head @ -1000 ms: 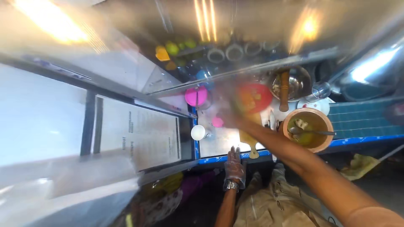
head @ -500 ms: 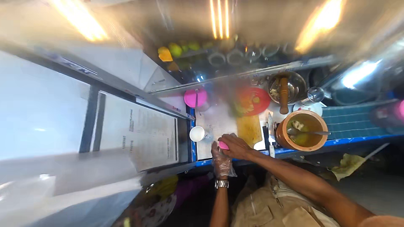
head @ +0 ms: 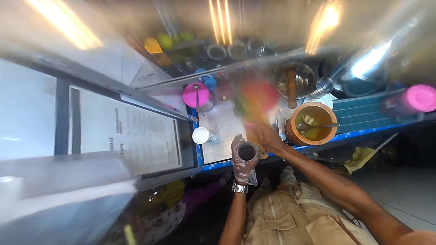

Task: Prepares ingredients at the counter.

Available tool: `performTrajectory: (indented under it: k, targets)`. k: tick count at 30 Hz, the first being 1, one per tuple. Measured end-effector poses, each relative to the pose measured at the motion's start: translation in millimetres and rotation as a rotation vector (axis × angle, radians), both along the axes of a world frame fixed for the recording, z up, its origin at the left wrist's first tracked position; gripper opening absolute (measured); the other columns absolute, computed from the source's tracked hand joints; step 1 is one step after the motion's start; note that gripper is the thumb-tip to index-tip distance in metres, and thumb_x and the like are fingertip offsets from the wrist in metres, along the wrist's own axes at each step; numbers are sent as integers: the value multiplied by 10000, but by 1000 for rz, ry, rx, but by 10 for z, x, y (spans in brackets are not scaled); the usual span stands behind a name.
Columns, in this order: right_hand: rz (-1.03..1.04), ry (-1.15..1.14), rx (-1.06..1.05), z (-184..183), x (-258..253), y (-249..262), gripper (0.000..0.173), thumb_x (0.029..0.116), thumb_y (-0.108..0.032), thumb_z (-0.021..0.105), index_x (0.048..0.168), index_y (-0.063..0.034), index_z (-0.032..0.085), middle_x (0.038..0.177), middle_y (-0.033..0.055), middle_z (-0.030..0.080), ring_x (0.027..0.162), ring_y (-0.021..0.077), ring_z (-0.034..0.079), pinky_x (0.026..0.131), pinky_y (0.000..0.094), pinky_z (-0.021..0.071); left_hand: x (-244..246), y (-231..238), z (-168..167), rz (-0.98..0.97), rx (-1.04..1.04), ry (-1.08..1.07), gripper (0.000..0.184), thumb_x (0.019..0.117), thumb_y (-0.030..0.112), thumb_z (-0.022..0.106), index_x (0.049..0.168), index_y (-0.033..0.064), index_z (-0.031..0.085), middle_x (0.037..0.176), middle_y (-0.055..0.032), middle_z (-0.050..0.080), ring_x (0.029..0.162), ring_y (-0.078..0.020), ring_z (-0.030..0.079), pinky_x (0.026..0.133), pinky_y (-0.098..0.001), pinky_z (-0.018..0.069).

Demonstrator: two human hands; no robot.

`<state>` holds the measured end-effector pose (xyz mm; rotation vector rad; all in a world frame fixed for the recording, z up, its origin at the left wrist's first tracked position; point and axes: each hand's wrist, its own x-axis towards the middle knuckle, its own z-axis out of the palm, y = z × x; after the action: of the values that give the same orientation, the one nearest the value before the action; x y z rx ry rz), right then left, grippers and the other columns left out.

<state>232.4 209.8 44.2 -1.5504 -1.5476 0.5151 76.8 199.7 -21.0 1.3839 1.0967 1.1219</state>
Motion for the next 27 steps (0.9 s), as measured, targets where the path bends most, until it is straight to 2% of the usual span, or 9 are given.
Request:
performTrajectory:
  k: [2,3,6,9,12,14,17,22,27]
  targets:
    - [86,86,-67,69,55,-22,319,1101,-254,455,1112,-37,689,1018,95,682,884,183,682,801,386,587,8,-7,96,-77,41,-7,1014,571,205,967,1430,-2,469,1467,-165,529,1327,-224,547,1101,-390,494]
    - [132,122,-115,85,71,-49,328,1100,-267,451,1113,-52,699,1021,81,686,913,172,678,835,391,576,21,-17,159,-92,33,19,1022,562,216,971,1428,-5,473,1417,-153,572,1288,-200,578,1084,-375,508]
    - [116,30,-114,232,137,-166,262,1040,-295,597,1155,-93,718,1106,74,690,1030,195,663,922,409,557,40,-9,239,-94,66,127,947,564,251,970,1357,-26,533,1281,-148,651,1185,-169,637,1036,-345,536]
    - [157,-205,79,492,174,-309,122,944,-110,695,1037,-46,742,1037,105,703,968,209,695,856,359,597,38,-2,292,-113,116,222,917,576,317,961,1322,-30,554,1247,-152,666,1159,-166,647,1028,-346,530]
    - [499,-435,-230,659,111,-363,166,941,20,615,1043,-28,738,1050,145,715,947,309,710,829,477,592,107,-52,348,-159,132,274,868,597,352,942,1296,-16,583,1238,-148,662,1146,-170,642,1012,-346,525]
    - [585,-523,-391,660,44,-332,139,944,49,602,1036,24,702,1047,210,695,934,395,695,802,552,575,157,-72,338,-185,157,271,817,610,336,929,1274,-11,603,1247,-160,657,1165,-190,637,1018,-359,522]
    - [631,-567,-514,711,49,-308,160,980,54,540,1043,63,688,1070,246,686,982,428,679,835,576,552,191,-96,297,-210,171,247,827,619,363,936,1272,-17,601,1243,-155,657,1165,-179,636,1024,-348,520]
    - [636,-521,-473,671,181,-354,155,983,24,556,1049,48,693,1061,236,688,980,424,678,831,579,548,261,-132,310,-226,154,230,888,577,359,955,1281,-41,591,1253,-169,648,1181,-166,622,1044,-315,501]
    - [474,-271,-302,710,499,-428,185,983,-33,592,1037,-32,769,1007,137,739,956,296,710,875,487,560,340,-104,291,-233,135,262,899,577,309,945,1297,-72,566,1251,-194,644,1169,-190,629,1036,-335,508]
